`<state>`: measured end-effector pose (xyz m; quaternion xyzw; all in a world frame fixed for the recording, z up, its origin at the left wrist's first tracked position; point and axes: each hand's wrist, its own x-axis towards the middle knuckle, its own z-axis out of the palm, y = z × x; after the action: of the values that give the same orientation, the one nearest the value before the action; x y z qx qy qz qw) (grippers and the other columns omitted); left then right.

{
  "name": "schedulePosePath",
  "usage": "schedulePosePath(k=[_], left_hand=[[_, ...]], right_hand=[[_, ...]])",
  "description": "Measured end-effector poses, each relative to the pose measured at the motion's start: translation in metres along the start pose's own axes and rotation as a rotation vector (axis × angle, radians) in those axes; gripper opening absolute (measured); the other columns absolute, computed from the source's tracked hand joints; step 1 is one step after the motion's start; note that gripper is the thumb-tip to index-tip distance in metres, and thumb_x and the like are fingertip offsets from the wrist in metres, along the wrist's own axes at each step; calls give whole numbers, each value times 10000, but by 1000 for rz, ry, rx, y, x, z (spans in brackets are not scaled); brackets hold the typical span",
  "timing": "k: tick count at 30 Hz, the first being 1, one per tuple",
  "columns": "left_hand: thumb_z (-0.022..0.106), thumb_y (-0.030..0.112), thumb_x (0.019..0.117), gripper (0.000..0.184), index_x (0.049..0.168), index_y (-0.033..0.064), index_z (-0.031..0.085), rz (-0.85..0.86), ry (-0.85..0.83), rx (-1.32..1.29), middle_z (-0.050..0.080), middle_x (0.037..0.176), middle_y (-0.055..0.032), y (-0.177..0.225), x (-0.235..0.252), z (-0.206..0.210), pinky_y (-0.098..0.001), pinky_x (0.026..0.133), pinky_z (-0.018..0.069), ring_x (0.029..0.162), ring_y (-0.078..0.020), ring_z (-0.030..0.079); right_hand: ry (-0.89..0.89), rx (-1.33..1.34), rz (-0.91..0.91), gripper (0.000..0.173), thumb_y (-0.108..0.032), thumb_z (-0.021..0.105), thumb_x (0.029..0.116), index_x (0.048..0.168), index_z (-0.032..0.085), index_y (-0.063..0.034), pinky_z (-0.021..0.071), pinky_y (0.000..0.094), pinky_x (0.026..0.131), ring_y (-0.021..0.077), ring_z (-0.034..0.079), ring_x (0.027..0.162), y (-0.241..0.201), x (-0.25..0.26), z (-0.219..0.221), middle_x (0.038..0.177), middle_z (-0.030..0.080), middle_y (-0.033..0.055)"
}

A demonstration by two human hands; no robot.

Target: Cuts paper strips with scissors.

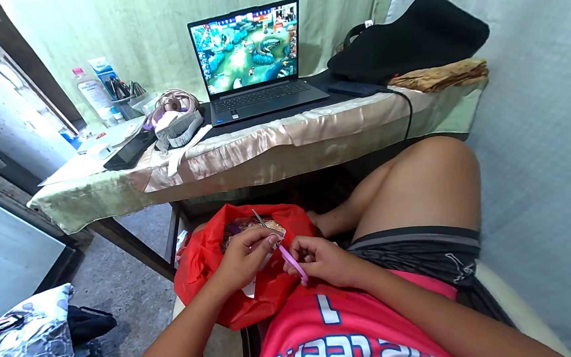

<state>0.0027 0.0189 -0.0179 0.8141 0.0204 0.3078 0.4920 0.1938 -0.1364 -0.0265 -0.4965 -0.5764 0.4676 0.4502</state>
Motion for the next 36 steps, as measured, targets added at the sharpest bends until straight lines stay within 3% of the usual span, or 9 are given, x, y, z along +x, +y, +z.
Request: schedulePosePath(k=[27,31,36], left_hand=[[551,169,1068,237,1108,14,726,-23,-3,-1,720,1033,-63,1,-1,0,-319,811,602,876,-140,691],[552,167,1066,235,1109,15,725,-21,-12,4,720,1039,-62,2,-1,0,-313,820,598,889,-133,688],[544,163,1069,240,1111,11,725,-9,-16,5,720,1038,-61,1,0,0,-315,822,598,889,-132,688]], right_hand=[[-53,80,-14,139,-74,717,950,1035,608,-55,611,275,698,117,719,777,2,0,-1,985,745,51],[-68,80,-24,153,-88,733,940,1019,605,-57,596,261,740,109,715,816,5,2,-4,974,743,48],[-143,230,9,147,-111,720,954,1033,606,-64,597,270,661,125,707,759,11,3,-9,980,735,70]])
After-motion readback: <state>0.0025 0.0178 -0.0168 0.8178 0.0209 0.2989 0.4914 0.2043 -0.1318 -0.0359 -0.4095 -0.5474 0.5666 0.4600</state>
